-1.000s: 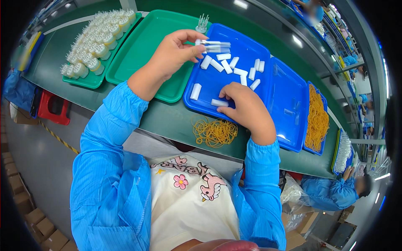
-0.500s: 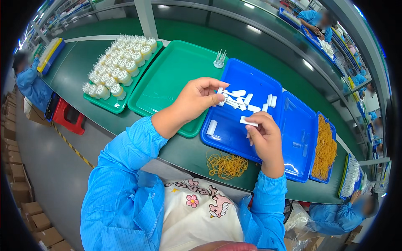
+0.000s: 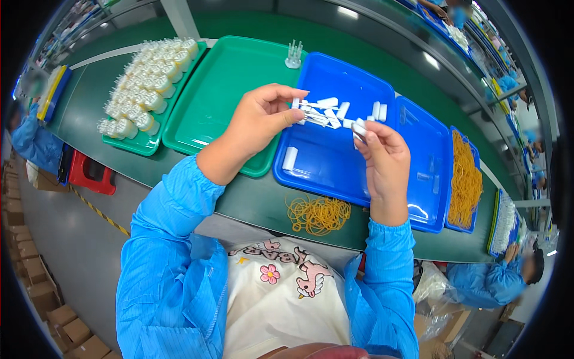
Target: The person sorts plastic pins by hand, placing them into a plastic bag on an assembly line.
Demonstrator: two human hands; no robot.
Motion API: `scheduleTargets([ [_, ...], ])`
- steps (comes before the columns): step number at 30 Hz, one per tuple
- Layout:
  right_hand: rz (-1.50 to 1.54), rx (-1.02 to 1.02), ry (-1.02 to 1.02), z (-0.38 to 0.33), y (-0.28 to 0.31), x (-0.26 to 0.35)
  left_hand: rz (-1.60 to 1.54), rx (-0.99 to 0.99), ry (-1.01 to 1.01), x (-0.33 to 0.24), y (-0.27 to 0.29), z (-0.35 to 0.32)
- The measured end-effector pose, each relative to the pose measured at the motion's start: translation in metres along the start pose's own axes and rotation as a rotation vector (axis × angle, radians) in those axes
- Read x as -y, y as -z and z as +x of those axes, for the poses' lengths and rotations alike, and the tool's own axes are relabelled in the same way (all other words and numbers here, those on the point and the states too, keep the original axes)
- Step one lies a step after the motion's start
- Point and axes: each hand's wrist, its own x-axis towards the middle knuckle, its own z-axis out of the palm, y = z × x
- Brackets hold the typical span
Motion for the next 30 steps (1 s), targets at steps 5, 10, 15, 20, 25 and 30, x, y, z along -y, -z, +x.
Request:
scheduleTargets([
  [5, -0.076, -0.008, 0.029, -0.002, -0.003, 0.0, 0.025, 0.04, -0.053, 0.002, -0.003, -0.001],
  [10, -0.11, 0.104, 0.007, -0.008, -0.009, 0.005, 0.128, 0.122, -0.086, 0.003, -0.001, -0.005],
  [15, -0.096, 0.141, -0.008, -0.012, -0.015, 0.003, 0.305, 0.183, -0.089, 0.0, -0.005, -0.01],
  [20, -0.122, 0.204, -0.026, -0.015, -0.021, -0.005, 0.501, 0.242, -0.207, -0.008, -0.016, -0.012],
  [25, -0.095, 0.188, 0.007, -0.02, -0.03, -0.01, 0.512, 0.237, -0.196, -0.01, -0.025, -0.02],
  [30, -0.473, 0.177, 0.324, -0.013, -0.02, -0.01, 0.158, 0.133, -0.018, 0.007, -0.023, -0.015],
])
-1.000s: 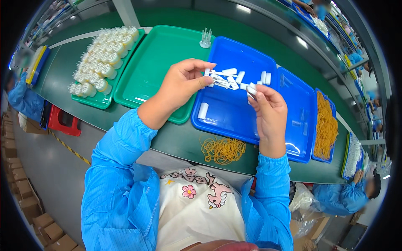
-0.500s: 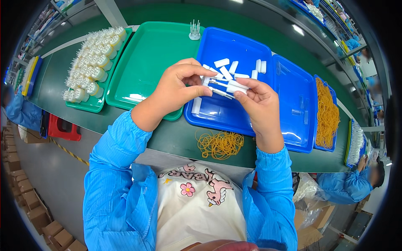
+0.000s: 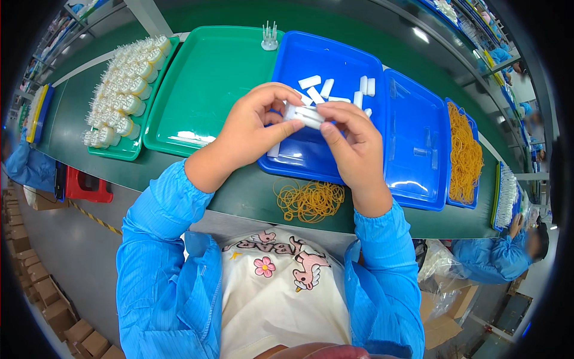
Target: The person sorts plastic pins by hand, placing them into a plastic bag on an assembly line.
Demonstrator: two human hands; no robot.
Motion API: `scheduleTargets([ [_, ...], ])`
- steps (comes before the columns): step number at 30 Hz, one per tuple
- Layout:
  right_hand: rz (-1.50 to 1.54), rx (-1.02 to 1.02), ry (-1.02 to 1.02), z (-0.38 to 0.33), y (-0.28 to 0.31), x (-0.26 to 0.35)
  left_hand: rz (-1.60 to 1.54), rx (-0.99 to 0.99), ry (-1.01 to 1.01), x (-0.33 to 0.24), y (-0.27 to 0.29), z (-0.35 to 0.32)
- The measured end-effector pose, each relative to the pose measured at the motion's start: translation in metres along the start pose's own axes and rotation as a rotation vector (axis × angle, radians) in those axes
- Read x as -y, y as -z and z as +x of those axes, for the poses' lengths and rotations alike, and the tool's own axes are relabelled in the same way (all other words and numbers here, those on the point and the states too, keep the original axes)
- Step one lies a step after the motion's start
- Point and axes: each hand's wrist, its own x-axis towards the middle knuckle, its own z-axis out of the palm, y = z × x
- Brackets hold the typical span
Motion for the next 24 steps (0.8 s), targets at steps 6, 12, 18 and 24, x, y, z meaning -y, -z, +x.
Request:
scheduleTargets([
  [6, -0.445, -0.165, -0.061, 0.012, 0.033, 0.008, -0.093, -0.086, 0.094, -0.007, 0.007, 0.001],
  [12, -1.047, 0.107, 0.055, 0.008, 0.026, -0.01, -0.202, -0.109, 0.049, -0.004, 0.008, 0.003],
  [18, -1.068, 0.113, 0.04, 0.007, 0.016, -0.014, -0.273, -0.091, 0.015, 0.003, 0.012, 0.005],
  [24, -0.158, 0.093, -0.294, 0.006, 0.024, -0.007, -0.301, -0.153, 0.061, -0.009, 0.005, 0.002],
])
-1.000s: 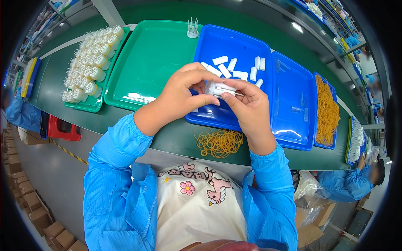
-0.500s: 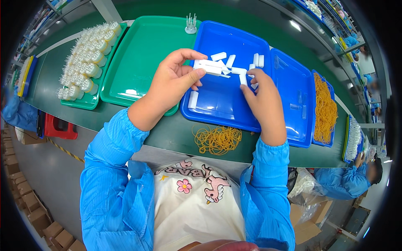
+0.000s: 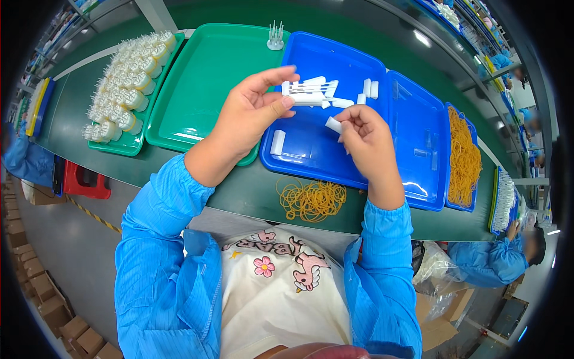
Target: The person sorts plastic pins by hand, placing them into a plastic bag on an assembly line.
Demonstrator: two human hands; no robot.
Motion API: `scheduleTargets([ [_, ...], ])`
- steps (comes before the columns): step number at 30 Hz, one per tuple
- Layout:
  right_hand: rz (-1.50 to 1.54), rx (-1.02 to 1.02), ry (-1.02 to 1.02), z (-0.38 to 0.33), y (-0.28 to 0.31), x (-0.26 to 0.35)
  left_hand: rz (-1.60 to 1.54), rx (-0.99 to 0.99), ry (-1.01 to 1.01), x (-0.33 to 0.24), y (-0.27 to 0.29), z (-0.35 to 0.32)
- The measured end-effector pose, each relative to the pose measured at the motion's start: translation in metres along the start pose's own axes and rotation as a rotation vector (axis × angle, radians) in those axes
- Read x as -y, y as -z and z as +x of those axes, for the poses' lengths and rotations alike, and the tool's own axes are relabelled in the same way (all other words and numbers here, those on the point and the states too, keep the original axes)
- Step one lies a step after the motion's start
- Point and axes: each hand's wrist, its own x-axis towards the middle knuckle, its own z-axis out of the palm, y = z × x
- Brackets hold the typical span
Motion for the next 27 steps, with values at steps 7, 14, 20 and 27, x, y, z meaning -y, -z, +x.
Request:
scheduleTargets([
  [7, 0.426, -0.075, 0.068, -0.0002, -0.0044, 0.0053, 0.08, 0.061, 0.028, 0.0028, 0.0023, 0.0006],
  [14, 0.478, -0.195, 0.209, -0.0002, 0.0, 0.0041, 0.146, 0.013, 0.064, 0.0034, 0.0048, 0.0014],
  [20, 0.48, -0.245, 0.161, 0.0016, -0.0003, 0.009, 0.189, 0.004, 0.033, 0.0023, 0.004, 0.0019],
  [27, 0.446, -0.193, 0.142, -0.0014, -0.0024, 0.0118, 0.155, -0.012, -0.029, 0.0016, 0.0015, 0.0007],
])
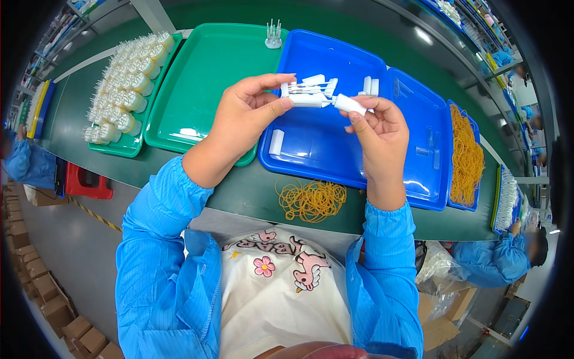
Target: The person sorts plastic pins by hand, placing them into a plastic bag on an assembly line.
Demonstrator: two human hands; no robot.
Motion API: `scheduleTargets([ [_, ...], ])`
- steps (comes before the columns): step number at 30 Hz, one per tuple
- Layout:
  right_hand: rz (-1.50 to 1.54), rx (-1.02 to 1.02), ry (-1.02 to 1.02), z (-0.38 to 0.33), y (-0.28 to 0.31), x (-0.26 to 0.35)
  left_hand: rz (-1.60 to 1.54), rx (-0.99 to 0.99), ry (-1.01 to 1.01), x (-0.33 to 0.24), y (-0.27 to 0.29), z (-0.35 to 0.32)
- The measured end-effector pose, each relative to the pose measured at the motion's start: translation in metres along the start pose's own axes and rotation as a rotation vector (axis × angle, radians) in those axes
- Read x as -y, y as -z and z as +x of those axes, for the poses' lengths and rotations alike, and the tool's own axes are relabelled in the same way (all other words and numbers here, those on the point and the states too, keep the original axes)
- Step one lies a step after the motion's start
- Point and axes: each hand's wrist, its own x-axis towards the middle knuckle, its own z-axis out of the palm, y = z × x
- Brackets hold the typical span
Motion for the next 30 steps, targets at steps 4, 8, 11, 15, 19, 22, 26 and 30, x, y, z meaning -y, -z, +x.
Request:
scheduleTargets([
  [4, -0.014, -0.042, -0.019, 0.0, 0.0, 0.0, 0.016, 0.014, 0.047, -0.005, 0.0, -0.002],
  [8, 0.003, -0.07, 0.059, 0.001, 0.005, -0.003, -0.019, 0.056, 0.054, -0.006, -0.001, -0.002],
  [11, 0.001, -0.077, 0.048, 0.001, 0.004, -0.002, -0.012, 0.062, 0.063, -0.006, -0.001, -0.002],
  [15, -0.015, -0.072, -0.001, 0.001, 0.008, -0.006, -0.008, 0.076, 0.052, -0.006, -0.001, -0.002],
  [19, -0.059, -0.035, 0.009, -0.001, 0.002, -0.003, 0.015, 0.097, 0.074, -0.006, 0.0, -0.002],
  [22, -0.018, 0.011, 0.009, -0.002, -0.001, -0.002, 0.073, 0.121, 0.032, -0.001, 0.002, -0.003],
  [26, -0.058, 0.103, 0.019, -0.007, -0.004, -0.002, 0.243, 0.201, 0.007, 0.0, 0.001, -0.006],
  [30, -0.152, 0.173, 0.089, -0.014, -0.012, -0.006, 0.253, 0.262, -0.039, 0.003, -0.006, -0.009],
])
